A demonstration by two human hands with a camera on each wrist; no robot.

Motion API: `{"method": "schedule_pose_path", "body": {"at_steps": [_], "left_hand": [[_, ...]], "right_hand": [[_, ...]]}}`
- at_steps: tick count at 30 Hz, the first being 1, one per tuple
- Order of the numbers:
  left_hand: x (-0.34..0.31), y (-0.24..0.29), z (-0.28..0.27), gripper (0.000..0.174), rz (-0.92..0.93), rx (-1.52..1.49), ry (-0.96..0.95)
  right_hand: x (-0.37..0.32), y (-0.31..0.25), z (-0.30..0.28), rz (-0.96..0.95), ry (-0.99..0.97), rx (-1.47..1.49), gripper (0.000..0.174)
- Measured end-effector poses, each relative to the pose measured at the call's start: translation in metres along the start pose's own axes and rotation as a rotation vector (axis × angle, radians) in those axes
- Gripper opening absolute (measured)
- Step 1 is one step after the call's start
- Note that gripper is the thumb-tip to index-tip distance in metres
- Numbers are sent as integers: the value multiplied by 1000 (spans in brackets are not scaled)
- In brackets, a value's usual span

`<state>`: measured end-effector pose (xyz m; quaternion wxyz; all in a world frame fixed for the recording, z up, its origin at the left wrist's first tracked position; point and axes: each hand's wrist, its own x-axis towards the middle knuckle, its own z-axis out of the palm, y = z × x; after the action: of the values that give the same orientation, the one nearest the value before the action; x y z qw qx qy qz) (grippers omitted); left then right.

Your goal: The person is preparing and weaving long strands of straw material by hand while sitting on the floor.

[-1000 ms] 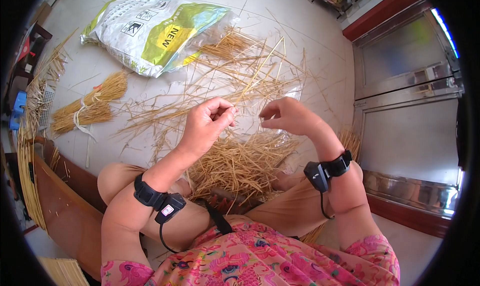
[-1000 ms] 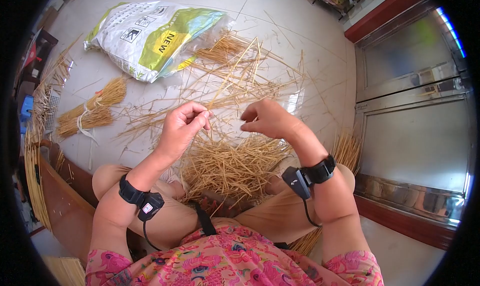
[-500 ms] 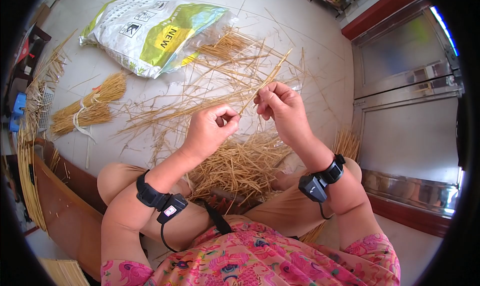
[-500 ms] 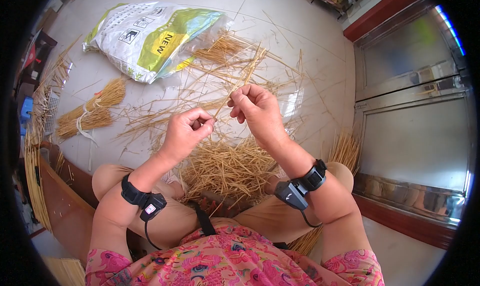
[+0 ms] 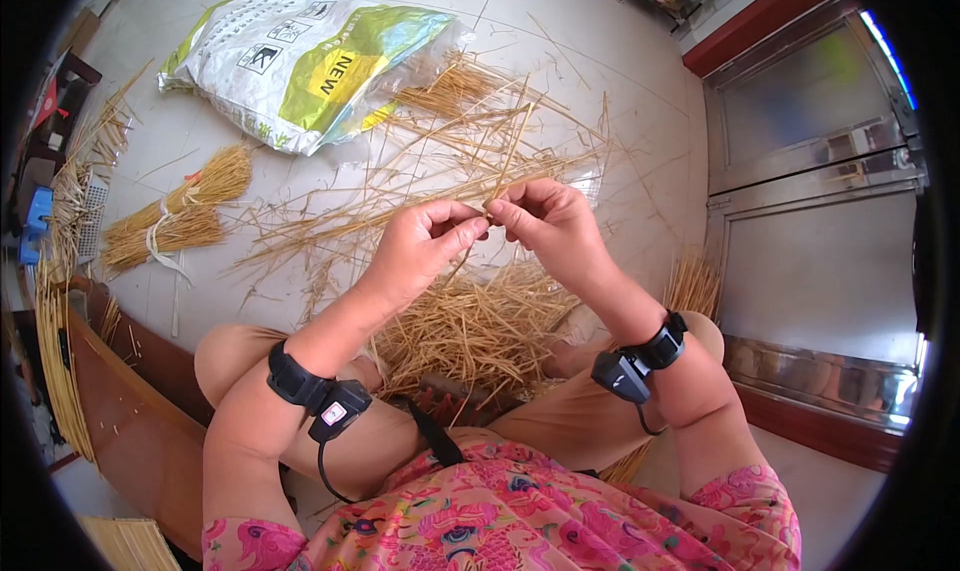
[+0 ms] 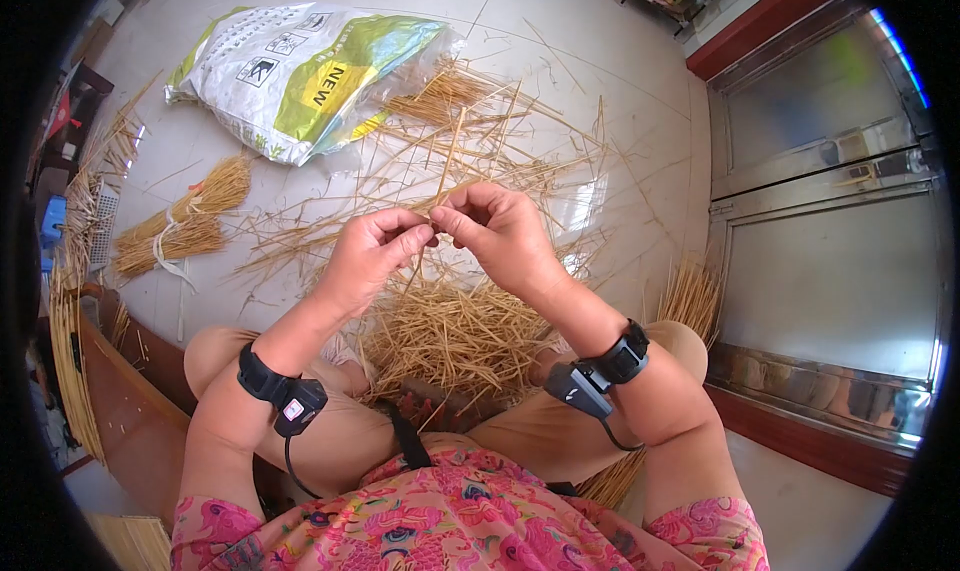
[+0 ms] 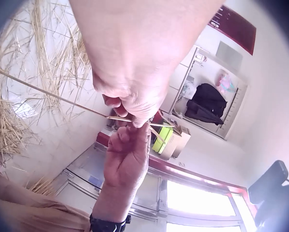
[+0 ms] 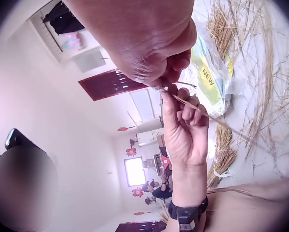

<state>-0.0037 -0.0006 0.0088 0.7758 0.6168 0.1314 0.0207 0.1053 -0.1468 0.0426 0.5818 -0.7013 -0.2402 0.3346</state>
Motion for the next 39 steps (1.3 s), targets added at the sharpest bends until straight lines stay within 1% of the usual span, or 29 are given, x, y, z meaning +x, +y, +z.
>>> {"method": "schedule_pose_path", "body": {"at_steps": [3,6,9,11,14,17,20,21,24,25,28,29,32,35,38,39], "left_hand": [[1,-3,-4,15,-79,-181,-27],[2,-2,-3,11,-94,-206,2],[4,-5,-5,10,-63,-309,29],[7,-2,-8,10,-62,-305,90],[13,-2,-14,10,-38,-314,216],[19,-2,-24,9,-44,-371,347],[23,-3,-35,9,-53,-424,466],[25,-3,-39,8,-31,-447,490],[28,3,-50,9,24,-449,546],[29,7,-52,9,60,-466,565],[28,17,-58,10,98,-467,566],[28,18,-59,11,107,-475,561],[27,21,-56,10,100,-478,522],[28,18,-51,7,108,-479,461],[25,14,-36,7,64,-426,389],[24,10,-30,7,50,-382,341]], "right_hand": [[-1,-1,3,2,-14,2,15],[0,4,4,-31,5,-41,15],[-1,7,7,-36,46,-85,13],[-3,7,9,-51,73,-88,12],[-7,3,11,-127,27,-168,12],[-11,8,15,-268,-48,-201,8],[-15,1,18,-552,-96,-341,5],[-15,2,17,-592,-128,-341,7],[-21,-10,10,-372,-289,-427,8],[-18,-9,5,-274,-423,-599,11],[-22,-8,-5,89,-914,-977,15],[-23,-11,-2,240,-1015,-1091,19],[-27,14,1,31,-785,-1113,21],[-22,14,15,-38,-504,-684,23],[-20,11,26,104,-329,-268,22],[-17,11,26,142,-263,-232,21]]}}
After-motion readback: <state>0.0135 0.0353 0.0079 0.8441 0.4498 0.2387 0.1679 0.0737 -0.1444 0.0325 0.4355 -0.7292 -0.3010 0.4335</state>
